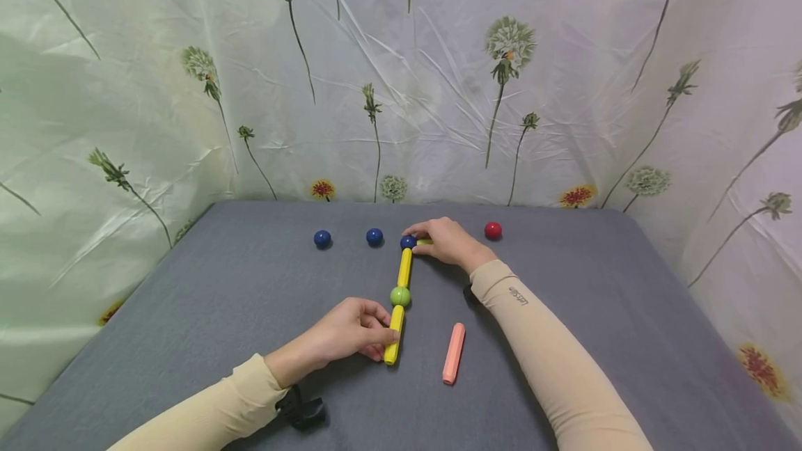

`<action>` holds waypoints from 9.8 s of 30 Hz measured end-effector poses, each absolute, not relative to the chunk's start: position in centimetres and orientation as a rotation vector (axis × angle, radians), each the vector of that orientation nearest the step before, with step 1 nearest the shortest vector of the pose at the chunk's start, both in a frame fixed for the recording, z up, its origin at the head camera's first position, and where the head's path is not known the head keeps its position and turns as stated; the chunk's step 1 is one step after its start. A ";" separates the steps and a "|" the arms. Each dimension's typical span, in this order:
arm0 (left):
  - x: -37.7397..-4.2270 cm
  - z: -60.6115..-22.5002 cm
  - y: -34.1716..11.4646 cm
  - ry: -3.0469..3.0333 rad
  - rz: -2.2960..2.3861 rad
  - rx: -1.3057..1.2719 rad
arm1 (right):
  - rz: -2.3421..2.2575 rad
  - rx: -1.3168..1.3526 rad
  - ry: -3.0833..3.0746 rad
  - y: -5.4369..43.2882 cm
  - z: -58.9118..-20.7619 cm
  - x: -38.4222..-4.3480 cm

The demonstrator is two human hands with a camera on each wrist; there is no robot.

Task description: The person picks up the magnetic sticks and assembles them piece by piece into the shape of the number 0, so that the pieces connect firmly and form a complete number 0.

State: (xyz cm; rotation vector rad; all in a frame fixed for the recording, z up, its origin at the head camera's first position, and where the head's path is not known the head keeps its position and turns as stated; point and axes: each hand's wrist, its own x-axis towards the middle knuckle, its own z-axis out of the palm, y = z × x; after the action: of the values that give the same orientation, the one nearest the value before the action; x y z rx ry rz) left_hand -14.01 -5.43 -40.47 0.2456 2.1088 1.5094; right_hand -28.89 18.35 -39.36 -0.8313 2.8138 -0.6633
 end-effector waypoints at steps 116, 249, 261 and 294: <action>-15.1 -39.3 -7.7 2.351 1.044 0.923 | -0.770 -0.901 2.662 15.2 -35.3 -30.6; -23.5 -38.3 -6.0 2.569 0.811 0.841 | -0.725 -1.338 2.561 16.5 -38.4 -13.1; -19.1 -35.9 -6.8 2.679 0.764 0.974 | -0.734 -1.228 2.546 19.8 -36.9 -12.5; -9.2 -39.5 -6.2 2.743 0.867 0.967 | -0.647 -0.414 2.898 21.6 -38.0 -10.3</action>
State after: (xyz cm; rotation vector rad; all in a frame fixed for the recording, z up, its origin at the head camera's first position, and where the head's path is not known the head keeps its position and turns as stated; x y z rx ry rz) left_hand -9.23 -6.18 -39.49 0.9667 2.7426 0.8673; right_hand -10.32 21.58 -38.03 -0.4144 2.8980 -0.6472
